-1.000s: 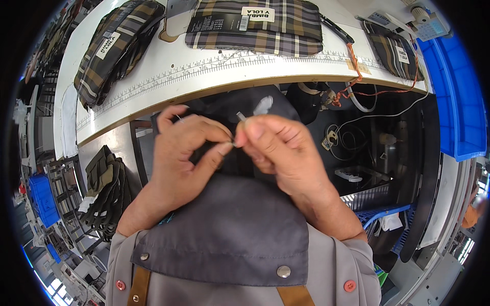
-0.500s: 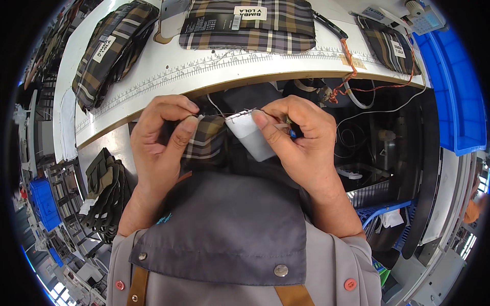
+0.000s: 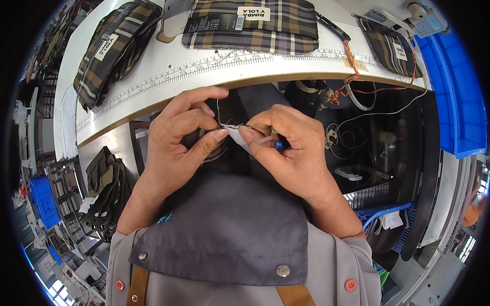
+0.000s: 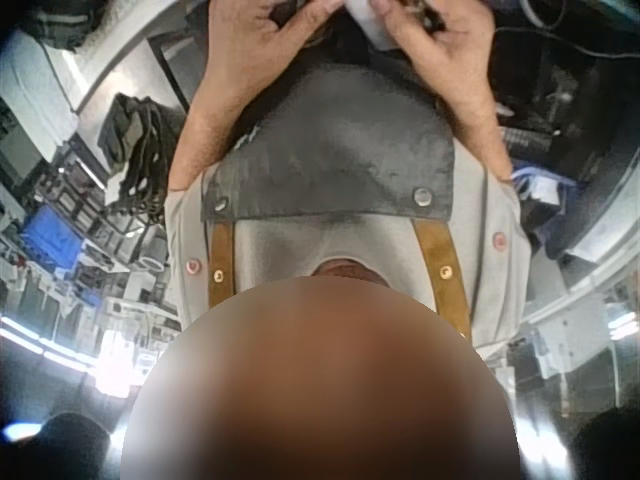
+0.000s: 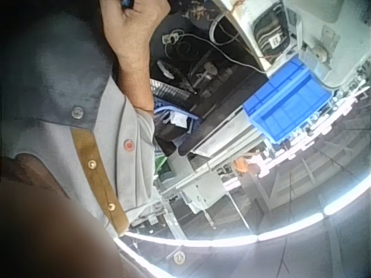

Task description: Manually threading a cord or strap through a component of a plaid pouch using a small tool.

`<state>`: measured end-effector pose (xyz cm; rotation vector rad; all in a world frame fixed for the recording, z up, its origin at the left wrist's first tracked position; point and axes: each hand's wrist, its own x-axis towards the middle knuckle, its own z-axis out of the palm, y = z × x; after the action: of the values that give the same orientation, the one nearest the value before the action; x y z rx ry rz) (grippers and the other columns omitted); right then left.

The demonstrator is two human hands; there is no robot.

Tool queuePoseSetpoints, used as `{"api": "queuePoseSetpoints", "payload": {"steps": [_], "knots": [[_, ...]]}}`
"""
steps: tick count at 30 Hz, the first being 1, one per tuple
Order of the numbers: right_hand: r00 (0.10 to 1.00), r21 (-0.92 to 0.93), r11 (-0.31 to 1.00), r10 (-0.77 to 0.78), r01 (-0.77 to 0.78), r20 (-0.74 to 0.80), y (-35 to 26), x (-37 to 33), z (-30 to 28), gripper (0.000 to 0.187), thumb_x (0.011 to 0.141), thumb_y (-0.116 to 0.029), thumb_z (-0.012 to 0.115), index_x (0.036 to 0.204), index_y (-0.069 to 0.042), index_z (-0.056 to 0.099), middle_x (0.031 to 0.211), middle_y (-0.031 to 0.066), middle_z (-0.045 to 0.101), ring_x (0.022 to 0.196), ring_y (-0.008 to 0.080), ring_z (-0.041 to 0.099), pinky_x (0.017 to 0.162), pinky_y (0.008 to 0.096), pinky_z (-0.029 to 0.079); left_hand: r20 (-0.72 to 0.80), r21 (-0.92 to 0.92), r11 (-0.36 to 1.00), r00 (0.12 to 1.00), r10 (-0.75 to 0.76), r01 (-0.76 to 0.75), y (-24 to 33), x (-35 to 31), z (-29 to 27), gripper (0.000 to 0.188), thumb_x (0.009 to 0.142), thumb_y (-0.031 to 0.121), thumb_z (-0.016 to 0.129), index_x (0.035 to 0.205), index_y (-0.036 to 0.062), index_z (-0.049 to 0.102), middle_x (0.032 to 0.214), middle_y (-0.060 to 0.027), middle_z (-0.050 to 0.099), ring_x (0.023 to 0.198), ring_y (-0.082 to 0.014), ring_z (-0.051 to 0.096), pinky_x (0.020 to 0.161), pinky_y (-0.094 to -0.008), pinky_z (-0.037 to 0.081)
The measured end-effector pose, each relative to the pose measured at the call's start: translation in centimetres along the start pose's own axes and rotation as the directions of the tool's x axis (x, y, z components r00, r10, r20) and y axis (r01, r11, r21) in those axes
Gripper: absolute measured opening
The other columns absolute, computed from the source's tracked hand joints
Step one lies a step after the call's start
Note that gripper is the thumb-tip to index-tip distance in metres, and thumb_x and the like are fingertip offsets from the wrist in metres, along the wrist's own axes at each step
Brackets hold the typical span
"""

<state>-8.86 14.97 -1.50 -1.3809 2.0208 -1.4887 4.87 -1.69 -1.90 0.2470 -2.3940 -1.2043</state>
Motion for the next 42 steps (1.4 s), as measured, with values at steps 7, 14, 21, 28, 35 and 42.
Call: {"api": "queuePoseSetpoints", "payload": {"steps": [7,14,21,28,35,42], "knots": [[0.979,0.242,0.951,0.205,-0.195,-0.014,0.7,-0.5,-0.2,0.009,0.089,-0.007,0.073,0.088,0.000,0.068,0.076,0.0008,0.060,0.069,0.0076,0.051,0.062,0.0225,0.040,0.041,-0.260,0.965,0.999,-0.023,0.033,-1.0,-0.3,0.5,0.010,0.088,0.007,0.073,0.090,-0.0007,0.066,0.086,-0.0084,0.067,0.073,-0.0178,0.062,0.067,-0.0279,0.048],[0.965,0.237,0.971,0.086,-0.026,-0.246,0.2,-0.7,0.7,0.027,0.088,-0.006,0.073,0.113,0.001,0.062,0.094,0.0041,0.064,0.077,0.0100,0.059,0.071,0.0246,0.049,0.068,-0.191,0.967,0.985,-0.156,0.166,-0.3,-0.3,0.2,0.007,0.091,0.005,0.068,0.093,-0.0013,0.065,0.092,-0.0076,0.068,0.086,-0.0157,0.063,0.081,-0.0270,0.047],[0.953,-0.488,0.828,-0.301,0.277,0.030,-0.7,-0.7,0.5,0.044,0.073,-0.004,0.082,0.115,-0.002,0.069,0.086,0.0073,0.063,0.066,0.0209,0.064,0.055,0.0306,0.050,-0.006,-0.165,0.974,0.988,-0.157,0.154,0.2,-0.3,0.7,0.005,0.092,0.004,0.066,0.093,-0.0003,0.065,0.085,-0.0072,0.065,0.075,-0.0146,0.061,0.070,-0.0266,0.046],[0.972,-0.486,0.846,-0.234,0.218,0.027,-0.6,-0.9,0.9,0.044,0.077,0.002,0.078,0.120,-0.003,0.070,0.087,0.0100,0.065,0.067,0.0207,0.064,0.056,0.0298,0.050,-0.082,-0.129,0.991,0.995,-0.048,0.037,0.0,-0.6,1.1,0.006,0.089,0.003,0.068,0.094,0.0004,0.066,0.082,-0.0085,0.063,0.069,-0.0177,0.062,0.062,-0.0274,0.047],[0.970,-0.492,0.842,-0.240,0.223,0.028,-0.5,-1.0,1.2,0.043,0.077,0.003,0.078,0.119,-0.003,0.070,0.086,0.0096,0.065,0.067,0.0208,0.064,0.056,0.0300,0.050,-0.063,-0.109,0.994,0.998,-0.026,0.019,0.5,-0.5,1.1,0.007,0.087,0.001,0.069,0.093,0.0001,0.065,0.082,-0.0096,0.064,0.070,-0.0208,0.063,0.063,-0.0282,0.048],[0.967,-0.466,0.853,-0.255,0.235,0.020,0.0,-0.9,1.5,0.041,0.077,0.004,0.078,0.118,-0.001,0.070,0.084,0.0096,0.064,0.065,0.0210,0.063,0.054,0.0302,0.050,-0.100,-0.083,0.996,0.995,0.016,-0.025,0.4,-0.6,1.5,0.009,0.084,0.001,0.072,0.092,0.0007,0.066,0.081,-0.0097,0.065,0.070,-0.0230,0.064,0.062,-0.0294,0.049]]}}
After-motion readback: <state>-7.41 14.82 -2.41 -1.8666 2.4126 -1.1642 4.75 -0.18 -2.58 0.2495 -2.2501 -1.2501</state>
